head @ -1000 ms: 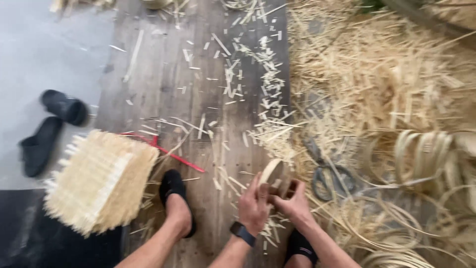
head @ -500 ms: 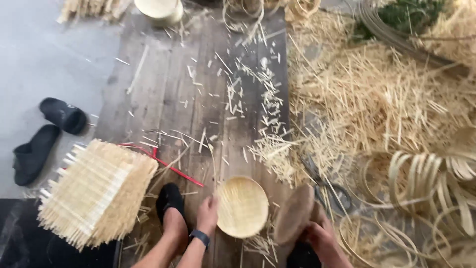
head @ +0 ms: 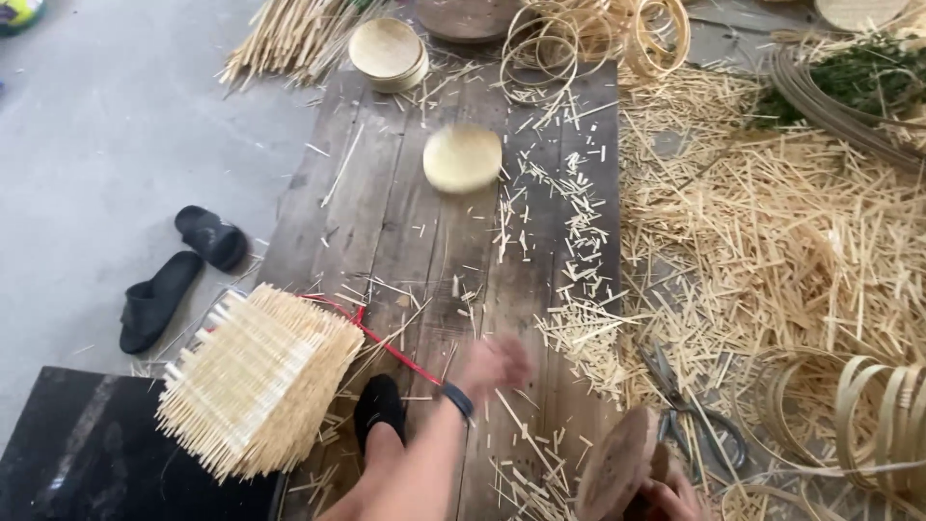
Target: Weaving and trimming bamboo strips to form small circular trays or baskets.
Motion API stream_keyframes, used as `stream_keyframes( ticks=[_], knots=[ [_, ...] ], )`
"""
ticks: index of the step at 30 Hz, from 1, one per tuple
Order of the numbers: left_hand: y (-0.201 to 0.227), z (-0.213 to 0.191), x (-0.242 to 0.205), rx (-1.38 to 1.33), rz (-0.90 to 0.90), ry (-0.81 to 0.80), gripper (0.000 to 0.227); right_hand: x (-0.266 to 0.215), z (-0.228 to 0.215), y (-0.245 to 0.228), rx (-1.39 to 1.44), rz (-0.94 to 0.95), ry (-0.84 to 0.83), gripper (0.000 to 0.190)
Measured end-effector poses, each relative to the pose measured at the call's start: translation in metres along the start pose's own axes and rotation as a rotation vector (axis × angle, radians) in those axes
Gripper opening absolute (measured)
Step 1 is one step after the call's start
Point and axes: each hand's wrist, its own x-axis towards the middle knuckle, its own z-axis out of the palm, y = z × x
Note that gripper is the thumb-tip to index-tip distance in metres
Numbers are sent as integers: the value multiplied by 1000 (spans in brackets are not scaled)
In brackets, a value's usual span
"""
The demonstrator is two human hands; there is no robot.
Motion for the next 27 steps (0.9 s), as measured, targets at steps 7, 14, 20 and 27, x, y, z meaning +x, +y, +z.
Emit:
stream_keyframes(
  ticks=[7, 14, 20, 27],
  knots=[
    [-192, -25, -51, 1079, -264, -53, 68, -29, 134, -63, 285, 207, 212, 57],
    [-69, -69, -59, 1084, 140, 317, 38, 4, 111, -26, -341, 445, 154, 49],
    [154, -130, -119, 1733, 658, 720, 60, 17, 115, 27, -159, 392, 181, 39],
    [254, -146, -200, 1626, -478, 930, 77, 21, 86, 43, -194, 377, 181, 41]
  ],
)
